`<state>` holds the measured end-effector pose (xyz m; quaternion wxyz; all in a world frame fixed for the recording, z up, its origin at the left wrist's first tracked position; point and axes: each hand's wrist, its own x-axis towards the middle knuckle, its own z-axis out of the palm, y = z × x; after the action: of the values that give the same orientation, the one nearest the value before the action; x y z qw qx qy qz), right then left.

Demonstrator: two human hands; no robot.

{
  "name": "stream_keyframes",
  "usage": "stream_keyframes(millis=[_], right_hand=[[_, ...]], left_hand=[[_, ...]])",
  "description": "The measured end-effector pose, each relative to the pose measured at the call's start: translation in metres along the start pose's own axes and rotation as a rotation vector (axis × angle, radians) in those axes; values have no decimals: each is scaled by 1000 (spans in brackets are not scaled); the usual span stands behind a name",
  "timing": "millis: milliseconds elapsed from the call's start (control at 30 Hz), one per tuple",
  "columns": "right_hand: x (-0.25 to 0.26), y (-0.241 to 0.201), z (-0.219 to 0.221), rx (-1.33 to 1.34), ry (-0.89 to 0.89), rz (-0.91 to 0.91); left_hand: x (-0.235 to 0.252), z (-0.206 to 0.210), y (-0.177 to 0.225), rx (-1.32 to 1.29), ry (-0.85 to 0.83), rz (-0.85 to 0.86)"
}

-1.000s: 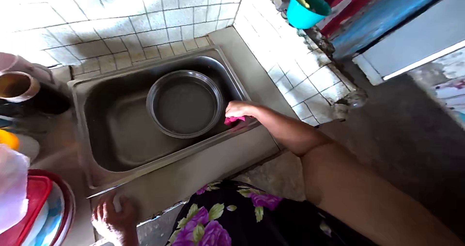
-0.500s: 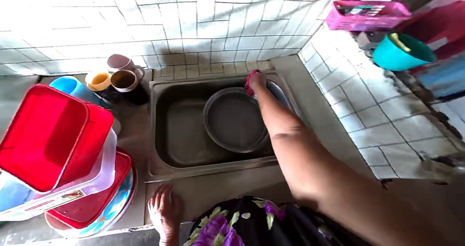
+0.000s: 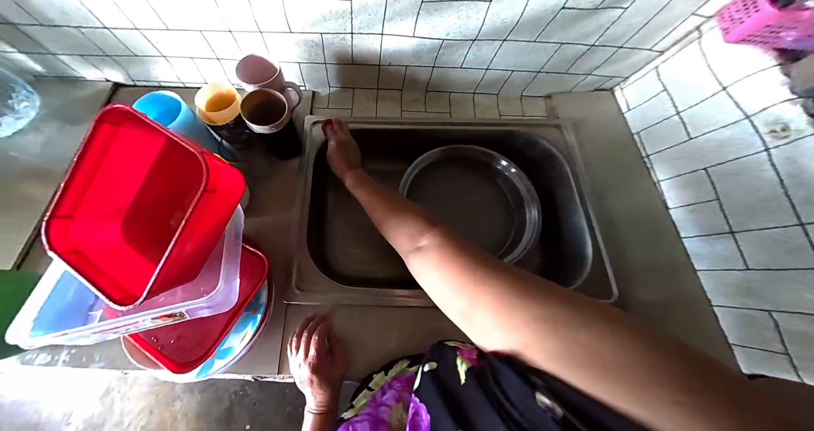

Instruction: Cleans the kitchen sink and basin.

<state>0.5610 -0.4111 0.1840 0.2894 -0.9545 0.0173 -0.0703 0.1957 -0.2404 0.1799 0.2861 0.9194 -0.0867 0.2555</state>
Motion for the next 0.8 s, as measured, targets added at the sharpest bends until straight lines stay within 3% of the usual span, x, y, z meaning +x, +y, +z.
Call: stream_keyframes(millis=[167,233,400,467,567,667,733,800], right_hand=[[-55,-22,19,278,65,-301],[-93,-29,15,319,-5,-376],[-158,-35,-33,432,-462,-626],[-142,-33,-55,474,-566,-405],[-85,-8,-63,704,-334,128],[-40,18,-44,1147,-166,642],[-34,13,-27,1376,-164,791],[-46,-8,-5,1250,-211,702]], left_hand=[[0,-1,2,2,-9,-6],[1,-2,2,14,-23,-12],[2,-2,1,11,-44,6],[3,-2,1,10,-35,3],[2,-1,2,18,-23,-9],[0,-2,2,25,-27,-6],[0,-1,1,29,-19,2],[-1,0,1,34,-16,-4]])
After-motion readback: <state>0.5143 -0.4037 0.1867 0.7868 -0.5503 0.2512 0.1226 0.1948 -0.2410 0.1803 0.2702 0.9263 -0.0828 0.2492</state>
